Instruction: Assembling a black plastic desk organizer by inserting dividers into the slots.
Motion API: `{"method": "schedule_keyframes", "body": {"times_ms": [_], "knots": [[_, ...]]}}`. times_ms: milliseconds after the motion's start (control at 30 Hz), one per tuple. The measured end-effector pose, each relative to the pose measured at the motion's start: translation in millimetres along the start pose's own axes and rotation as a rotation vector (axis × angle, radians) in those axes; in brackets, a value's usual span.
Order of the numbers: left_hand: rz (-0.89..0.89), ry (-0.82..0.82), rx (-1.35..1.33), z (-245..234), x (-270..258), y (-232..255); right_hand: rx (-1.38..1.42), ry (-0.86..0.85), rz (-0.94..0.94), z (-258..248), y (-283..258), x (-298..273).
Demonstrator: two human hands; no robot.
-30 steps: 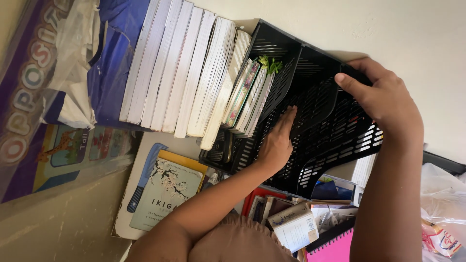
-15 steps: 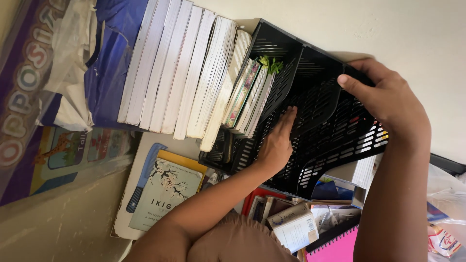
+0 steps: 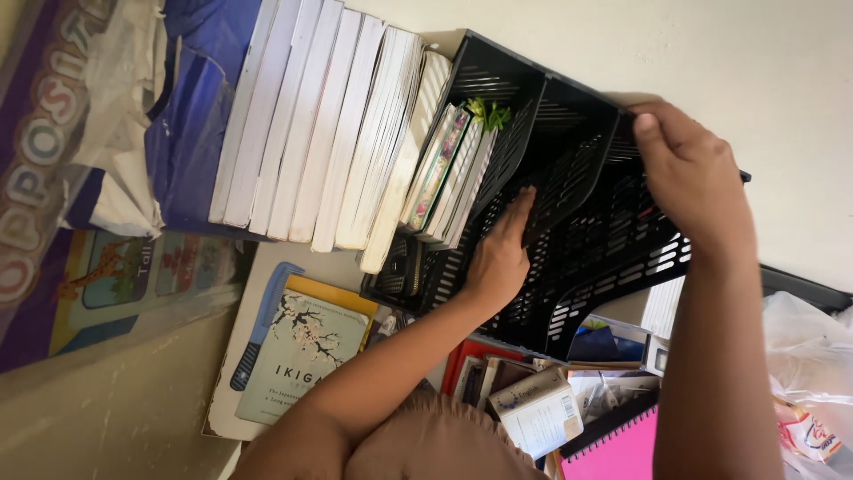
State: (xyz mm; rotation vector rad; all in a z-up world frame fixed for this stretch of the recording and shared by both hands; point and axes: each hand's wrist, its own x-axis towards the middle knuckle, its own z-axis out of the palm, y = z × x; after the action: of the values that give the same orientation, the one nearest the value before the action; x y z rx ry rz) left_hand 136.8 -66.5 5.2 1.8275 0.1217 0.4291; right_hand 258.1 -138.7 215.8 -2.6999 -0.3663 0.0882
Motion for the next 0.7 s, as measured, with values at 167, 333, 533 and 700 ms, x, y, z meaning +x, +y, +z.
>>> {"method": "schedule_keyframes", "body": {"times_ms": [167,333,533,700], "knots": [[-0.081,-0.028,-0.052,-8.2,8.6,7.6,-0.057,-0.022,-0.123,1.6,15.5,1.8],[-0.172,0.028,-0.082,-0.4,6.4,-1.1,-0.22,0.023,-0.275,5.7,14.7,-2.4],[0.055,-0.058,0.028,4.3,5.1,15.5,-0.286,0.121,-0.45,14.4,29.1,-2.4],[-0.015,-0.068,0.003,-1.3,3.6,13.9,-0.238,0.205,-0.448,12.8,19.2,-11.2]]}}
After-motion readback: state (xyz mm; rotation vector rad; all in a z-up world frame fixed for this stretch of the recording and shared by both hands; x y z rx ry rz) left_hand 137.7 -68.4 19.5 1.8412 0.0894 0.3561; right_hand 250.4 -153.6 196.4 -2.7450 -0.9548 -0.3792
